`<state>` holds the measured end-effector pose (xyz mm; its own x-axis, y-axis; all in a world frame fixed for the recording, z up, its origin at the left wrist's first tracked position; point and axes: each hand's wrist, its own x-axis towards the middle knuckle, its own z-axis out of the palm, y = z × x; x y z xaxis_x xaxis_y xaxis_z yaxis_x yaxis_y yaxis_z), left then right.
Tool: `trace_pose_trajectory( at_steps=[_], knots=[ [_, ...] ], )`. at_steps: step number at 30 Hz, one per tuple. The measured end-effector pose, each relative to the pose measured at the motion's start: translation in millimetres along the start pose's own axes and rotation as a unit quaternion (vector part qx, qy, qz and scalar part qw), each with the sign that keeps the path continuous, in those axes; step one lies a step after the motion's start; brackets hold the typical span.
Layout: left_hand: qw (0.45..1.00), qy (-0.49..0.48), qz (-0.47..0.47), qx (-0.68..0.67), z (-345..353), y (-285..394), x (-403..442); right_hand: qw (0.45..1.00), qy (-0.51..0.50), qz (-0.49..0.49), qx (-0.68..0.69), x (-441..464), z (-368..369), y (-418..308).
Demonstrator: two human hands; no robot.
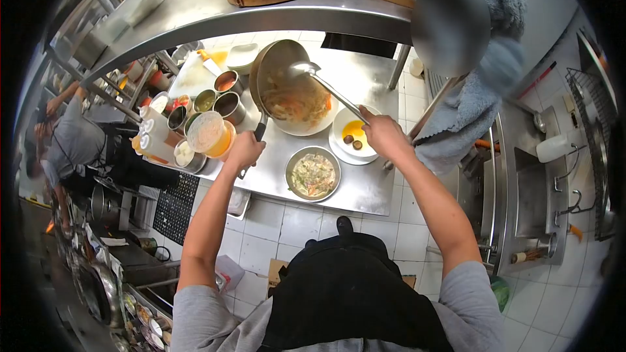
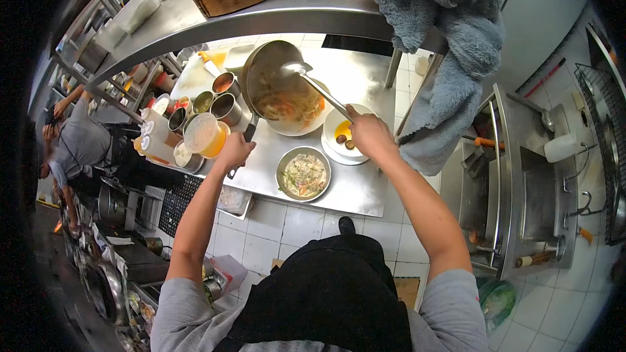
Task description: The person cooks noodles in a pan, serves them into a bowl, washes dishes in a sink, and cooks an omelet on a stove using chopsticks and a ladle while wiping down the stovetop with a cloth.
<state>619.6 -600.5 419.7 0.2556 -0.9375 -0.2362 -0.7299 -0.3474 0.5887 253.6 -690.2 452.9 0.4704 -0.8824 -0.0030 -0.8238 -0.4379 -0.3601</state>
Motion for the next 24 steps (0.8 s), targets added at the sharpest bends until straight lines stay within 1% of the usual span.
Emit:
trace_pose_trajectory(
  at_steps=[2,6,9,12,15,18,21,24],
  knots=[
    [1.000,-0.005,-0.002,0.015,-2,0,2,1.000,-0.008,-0.020,0.010,2,-2,-7],
    [0.998,0.000,0.013,0.060,-7,0,8,0.996,0.013,-0.073,-0.058,3,18,-16],
    [0.998,0.002,0.013,0.066,-11,2,9,0.994,-0.003,-0.081,-0.070,-5,25,-15],
    [0.998,0.012,0.007,0.065,-15,8,4,0.992,0.010,-0.073,-0.102,-9,29,-11],
    [0.996,0.025,0.021,0.082,-13,-2,10,0.989,0.014,-0.079,-0.127,-15,23,-5],
    [0.996,0.033,0.014,0.080,-16,-4,14,0.988,0.011,-0.056,-0.143,-14,30,6],
    [0.995,0.020,0.020,0.096,-18,-10,20,0.991,0.008,-0.050,-0.126,-10,36,19],
    [0.995,0.029,0.018,0.098,-19,-10,20,0.999,-0.015,0.005,0.033,-7,16,7]
  ],
)
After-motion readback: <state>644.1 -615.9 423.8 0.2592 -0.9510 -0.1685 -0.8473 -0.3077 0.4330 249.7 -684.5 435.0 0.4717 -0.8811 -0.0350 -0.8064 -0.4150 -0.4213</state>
